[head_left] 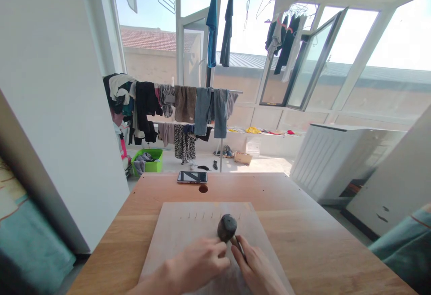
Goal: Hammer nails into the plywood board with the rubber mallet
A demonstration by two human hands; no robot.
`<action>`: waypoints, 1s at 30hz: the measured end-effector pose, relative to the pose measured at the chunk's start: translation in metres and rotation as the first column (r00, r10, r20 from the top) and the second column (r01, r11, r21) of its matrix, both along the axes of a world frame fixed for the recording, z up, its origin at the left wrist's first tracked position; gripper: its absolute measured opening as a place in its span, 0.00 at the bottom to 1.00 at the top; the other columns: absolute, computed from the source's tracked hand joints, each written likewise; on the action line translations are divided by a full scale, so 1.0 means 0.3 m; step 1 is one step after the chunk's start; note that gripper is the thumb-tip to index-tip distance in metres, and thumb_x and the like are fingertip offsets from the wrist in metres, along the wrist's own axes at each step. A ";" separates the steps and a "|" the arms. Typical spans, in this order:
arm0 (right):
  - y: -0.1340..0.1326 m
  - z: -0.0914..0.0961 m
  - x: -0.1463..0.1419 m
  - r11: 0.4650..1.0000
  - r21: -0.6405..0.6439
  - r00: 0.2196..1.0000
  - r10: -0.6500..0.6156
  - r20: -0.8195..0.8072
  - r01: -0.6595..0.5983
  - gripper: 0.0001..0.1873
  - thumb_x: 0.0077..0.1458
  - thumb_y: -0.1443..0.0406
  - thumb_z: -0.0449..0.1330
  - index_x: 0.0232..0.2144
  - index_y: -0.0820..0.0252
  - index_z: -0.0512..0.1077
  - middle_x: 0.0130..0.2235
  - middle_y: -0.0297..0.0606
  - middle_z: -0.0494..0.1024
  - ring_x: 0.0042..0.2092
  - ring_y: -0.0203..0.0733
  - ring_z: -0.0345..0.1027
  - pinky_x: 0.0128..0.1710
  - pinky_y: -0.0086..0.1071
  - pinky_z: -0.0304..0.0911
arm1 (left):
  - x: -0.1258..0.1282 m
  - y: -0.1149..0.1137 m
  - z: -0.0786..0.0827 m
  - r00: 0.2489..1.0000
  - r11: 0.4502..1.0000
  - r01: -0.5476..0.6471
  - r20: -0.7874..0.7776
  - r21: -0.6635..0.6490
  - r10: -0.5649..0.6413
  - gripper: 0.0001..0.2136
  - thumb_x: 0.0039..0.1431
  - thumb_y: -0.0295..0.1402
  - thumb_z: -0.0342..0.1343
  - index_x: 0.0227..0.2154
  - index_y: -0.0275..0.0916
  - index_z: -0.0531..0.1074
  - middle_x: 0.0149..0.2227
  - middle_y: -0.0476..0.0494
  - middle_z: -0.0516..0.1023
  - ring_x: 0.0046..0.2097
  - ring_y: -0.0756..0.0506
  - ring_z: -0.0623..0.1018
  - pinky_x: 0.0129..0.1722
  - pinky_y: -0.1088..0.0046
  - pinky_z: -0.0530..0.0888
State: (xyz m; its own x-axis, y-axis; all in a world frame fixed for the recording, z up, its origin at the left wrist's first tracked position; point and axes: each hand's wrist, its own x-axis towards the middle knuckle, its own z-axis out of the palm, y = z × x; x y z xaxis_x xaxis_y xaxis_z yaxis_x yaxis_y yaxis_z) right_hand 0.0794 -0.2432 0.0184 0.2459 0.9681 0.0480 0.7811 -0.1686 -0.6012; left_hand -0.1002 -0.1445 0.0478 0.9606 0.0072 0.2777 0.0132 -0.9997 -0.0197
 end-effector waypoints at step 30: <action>-0.006 0.000 0.001 0.998 -0.051 0.996 -0.034 -0.077 0.030 0.24 0.63 0.53 0.45 0.48 0.57 0.74 0.38 0.44 0.83 0.43 0.49 0.76 0.39 0.30 0.63 | -0.274 0.332 -0.101 0.725 0.521 -0.378 0.105 -0.765 0.681 0.10 0.56 0.38 0.55 0.34 0.40 0.79 0.35 0.45 0.81 0.36 0.46 0.77 0.38 0.73 0.74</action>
